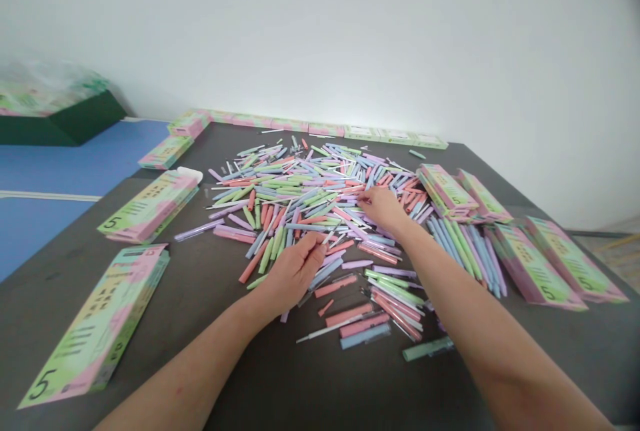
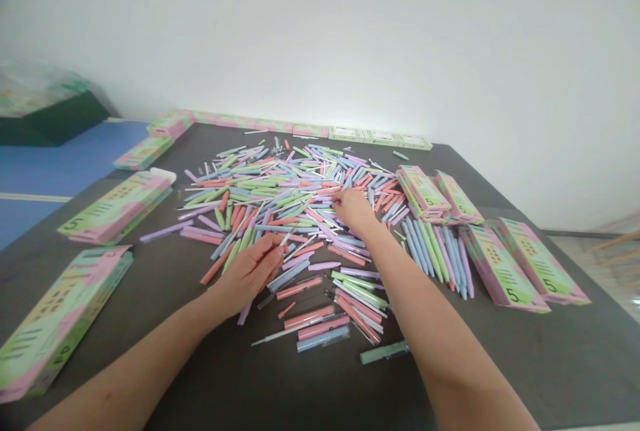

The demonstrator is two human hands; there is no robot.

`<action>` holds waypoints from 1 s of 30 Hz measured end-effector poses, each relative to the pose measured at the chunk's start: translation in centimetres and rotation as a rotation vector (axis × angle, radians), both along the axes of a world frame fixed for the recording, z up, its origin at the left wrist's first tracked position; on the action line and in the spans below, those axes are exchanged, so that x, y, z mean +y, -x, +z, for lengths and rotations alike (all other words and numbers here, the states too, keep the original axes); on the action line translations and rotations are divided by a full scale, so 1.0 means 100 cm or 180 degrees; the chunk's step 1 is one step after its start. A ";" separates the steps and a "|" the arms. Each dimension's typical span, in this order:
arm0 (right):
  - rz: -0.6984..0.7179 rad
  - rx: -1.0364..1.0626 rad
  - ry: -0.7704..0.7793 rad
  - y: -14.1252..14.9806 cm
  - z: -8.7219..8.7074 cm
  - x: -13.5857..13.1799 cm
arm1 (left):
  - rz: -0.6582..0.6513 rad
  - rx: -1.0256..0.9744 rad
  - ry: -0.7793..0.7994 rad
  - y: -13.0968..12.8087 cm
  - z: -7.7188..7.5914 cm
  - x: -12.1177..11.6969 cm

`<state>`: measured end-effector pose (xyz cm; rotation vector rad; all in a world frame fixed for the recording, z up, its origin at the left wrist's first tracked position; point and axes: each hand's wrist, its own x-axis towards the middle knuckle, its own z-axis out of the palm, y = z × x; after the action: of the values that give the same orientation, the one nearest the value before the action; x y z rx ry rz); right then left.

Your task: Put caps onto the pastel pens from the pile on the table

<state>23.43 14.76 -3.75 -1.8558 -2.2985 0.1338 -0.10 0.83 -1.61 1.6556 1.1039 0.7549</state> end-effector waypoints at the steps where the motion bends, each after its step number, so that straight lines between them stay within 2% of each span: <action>1: -0.0003 -0.0020 0.0021 0.000 0.000 0.001 | -0.0006 -0.0004 -0.0009 0.000 0.000 0.000; 12: -0.0108 0.0217 0.0212 -0.003 0.002 0.010 | -0.0044 -0.0024 0.0035 0.001 -0.002 0.001; 15: -0.0120 0.0533 0.0186 -0.004 0.007 0.002 | -0.0030 -0.0051 0.0046 0.001 -0.002 0.001; 18: -0.0093 0.1002 0.0177 -0.003 0.016 -0.019 | -0.0020 -0.0055 0.0037 0.001 -0.001 0.001; 21: 0.0190 0.1675 0.0390 0.003 0.025 -0.052 | -0.0026 -0.0090 -0.0018 0.001 0.000 0.000; 23: 0.0599 0.3382 0.0822 0.010 0.031 -0.076 | -0.0024 -0.0119 -0.0069 0.001 0.001 -0.002; 25: 0.0748 0.4338 0.1256 0.017 0.037 -0.097 | -0.0026 -0.0122 -0.0103 0.001 0.003 -0.003; 27: 0.0722 0.4751 0.1512 0.024 0.042 -0.113 | -0.0041 -0.0114 -0.0112 0.001 0.004 -0.004; 30: 0.0718 0.5042 0.1422 0.029 0.045 -0.125 | -0.0083 -0.0102 -0.0114 0.001 0.005 -0.006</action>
<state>20.57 2.25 0.77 -0.8069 -1.2472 1.5459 -0.17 0.27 -1.12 1.6791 1.0499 0.7857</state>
